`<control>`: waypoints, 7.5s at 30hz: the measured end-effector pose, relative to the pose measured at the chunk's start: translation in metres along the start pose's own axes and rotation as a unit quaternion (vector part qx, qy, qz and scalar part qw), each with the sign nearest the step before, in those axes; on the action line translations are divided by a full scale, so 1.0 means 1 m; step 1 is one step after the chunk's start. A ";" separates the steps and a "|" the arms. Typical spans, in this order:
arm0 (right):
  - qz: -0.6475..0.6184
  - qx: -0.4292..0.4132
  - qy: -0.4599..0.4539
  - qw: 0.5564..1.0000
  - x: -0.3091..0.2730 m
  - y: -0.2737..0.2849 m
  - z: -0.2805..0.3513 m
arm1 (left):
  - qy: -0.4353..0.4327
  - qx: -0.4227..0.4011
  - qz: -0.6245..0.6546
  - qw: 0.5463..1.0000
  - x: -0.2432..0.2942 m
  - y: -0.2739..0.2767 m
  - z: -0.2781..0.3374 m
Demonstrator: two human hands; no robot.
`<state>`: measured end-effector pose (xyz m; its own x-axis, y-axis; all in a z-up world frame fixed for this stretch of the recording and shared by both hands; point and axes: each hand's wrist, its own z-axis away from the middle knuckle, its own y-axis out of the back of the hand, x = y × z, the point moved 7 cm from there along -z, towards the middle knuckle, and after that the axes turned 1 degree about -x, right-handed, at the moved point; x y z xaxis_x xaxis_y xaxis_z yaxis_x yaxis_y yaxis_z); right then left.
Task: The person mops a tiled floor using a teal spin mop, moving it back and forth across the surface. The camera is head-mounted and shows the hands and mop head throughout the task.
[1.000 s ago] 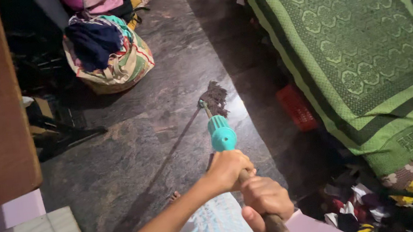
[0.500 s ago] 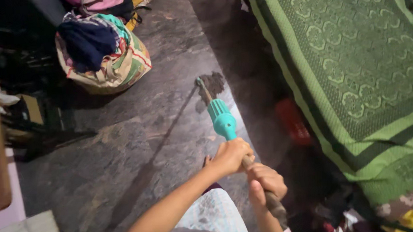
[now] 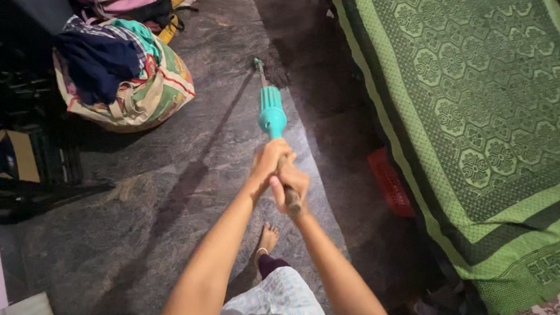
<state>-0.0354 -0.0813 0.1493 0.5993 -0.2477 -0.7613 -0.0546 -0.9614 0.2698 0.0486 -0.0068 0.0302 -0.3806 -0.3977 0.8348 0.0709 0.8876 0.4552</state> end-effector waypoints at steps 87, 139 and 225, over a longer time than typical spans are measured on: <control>-0.176 0.127 0.055 0.975 -0.456 -0.010 0.271 | -0.023 -0.268 -0.071 0.960 0.323 0.120 0.426; -0.225 0.050 0.104 0.967 -0.588 -0.056 0.346 | -0.078 -0.089 0.021 0.993 0.357 0.209 0.586; 0.127 -0.134 0.059 0.981 -0.234 -0.052 0.224 | -0.123 -0.155 0.181 0.963 0.160 0.052 0.305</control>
<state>-0.3518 -0.0002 0.1807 0.6828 -0.4450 -0.5794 -0.0128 -0.8003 0.5995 -0.2902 0.0466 0.0929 -0.4837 0.0257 0.8748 0.4968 0.8310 0.2503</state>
